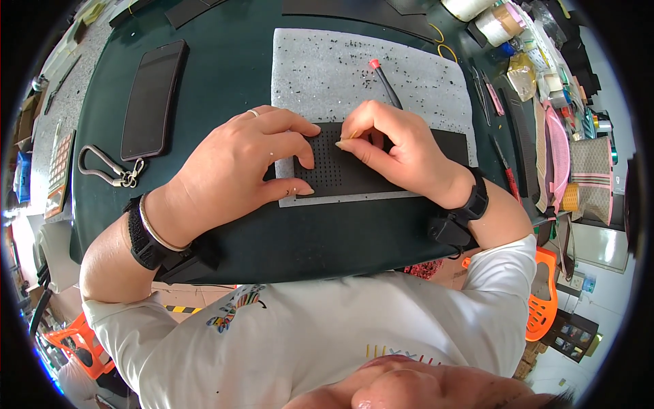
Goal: The person uses a toothpick to push small black pieces through the holes of a perforated black sheet, then lifts the sheet and moves it aside.
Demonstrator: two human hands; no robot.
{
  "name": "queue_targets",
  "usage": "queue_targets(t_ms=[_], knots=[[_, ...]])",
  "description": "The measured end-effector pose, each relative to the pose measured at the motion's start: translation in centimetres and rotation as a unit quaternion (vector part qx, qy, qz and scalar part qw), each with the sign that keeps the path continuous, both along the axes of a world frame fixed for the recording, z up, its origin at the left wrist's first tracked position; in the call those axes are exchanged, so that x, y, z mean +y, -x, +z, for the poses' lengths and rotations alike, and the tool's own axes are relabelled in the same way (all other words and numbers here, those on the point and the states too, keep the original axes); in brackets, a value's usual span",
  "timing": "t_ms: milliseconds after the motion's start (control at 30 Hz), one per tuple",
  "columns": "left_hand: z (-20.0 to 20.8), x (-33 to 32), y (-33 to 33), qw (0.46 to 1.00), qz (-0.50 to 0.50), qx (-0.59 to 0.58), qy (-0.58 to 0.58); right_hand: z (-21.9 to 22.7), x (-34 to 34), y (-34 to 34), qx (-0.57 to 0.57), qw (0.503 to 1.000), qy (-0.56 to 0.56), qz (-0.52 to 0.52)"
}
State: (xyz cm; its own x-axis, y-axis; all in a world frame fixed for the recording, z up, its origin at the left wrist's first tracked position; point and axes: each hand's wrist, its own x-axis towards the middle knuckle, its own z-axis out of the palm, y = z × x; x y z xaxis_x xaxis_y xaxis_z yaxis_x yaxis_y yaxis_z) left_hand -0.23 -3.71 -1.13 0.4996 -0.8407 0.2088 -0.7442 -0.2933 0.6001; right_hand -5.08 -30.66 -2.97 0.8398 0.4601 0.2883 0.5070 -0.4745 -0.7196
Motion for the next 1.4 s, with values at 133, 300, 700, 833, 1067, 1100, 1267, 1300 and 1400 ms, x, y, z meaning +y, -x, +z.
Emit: queue_targets(t_ms=[133,300,700,833,1067,1100,1267,1300,1400], knots=[[0.05,0.04,-0.01,1.000,0.000,-0.001,-0.001,-0.18,-0.11,0.18,0.017,0.998,-0.054,-0.011],[0.08,0.01,-0.01,1.000,0.001,0.000,-0.003,0.00,-0.15,0.12,0.001,1.000,0.004,0.011],[0.03,-0.04,0.01,1.000,0.001,0.001,-0.003,0.07,-0.34,0.32,-0.006,0.999,0.013,0.049],[-0.22,-0.03,0.01,1.000,0.006,-0.017,0.016,0.28,-0.28,0.45,0.025,0.998,-0.034,0.036],[0.04,0.02,-0.03,1.000,0.000,-0.003,0.001,0.71,-0.45,0.60,0.029,0.998,-0.013,0.061],[0.05,0.01,-0.02,1.000,0.000,-0.003,0.001,0.57,-0.48,0.51,0.029,0.998,-0.013,0.061],[0.03,0.00,0.01,1.000,0.001,-0.003,0.003,0.29,-0.58,0.31,0.006,0.996,0.000,0.094],[0.02,0.01,0.01,1.000,0.002,-0.003,0.003,0.38,-0.60,0.34,0.006,0.996,0.000,0.095],[-0.01,0.02,-0.01,1.000,0.001,-0.003,0.004,0.34,-0.61,0.37,0.014,0.995,-0.005,0.101]])
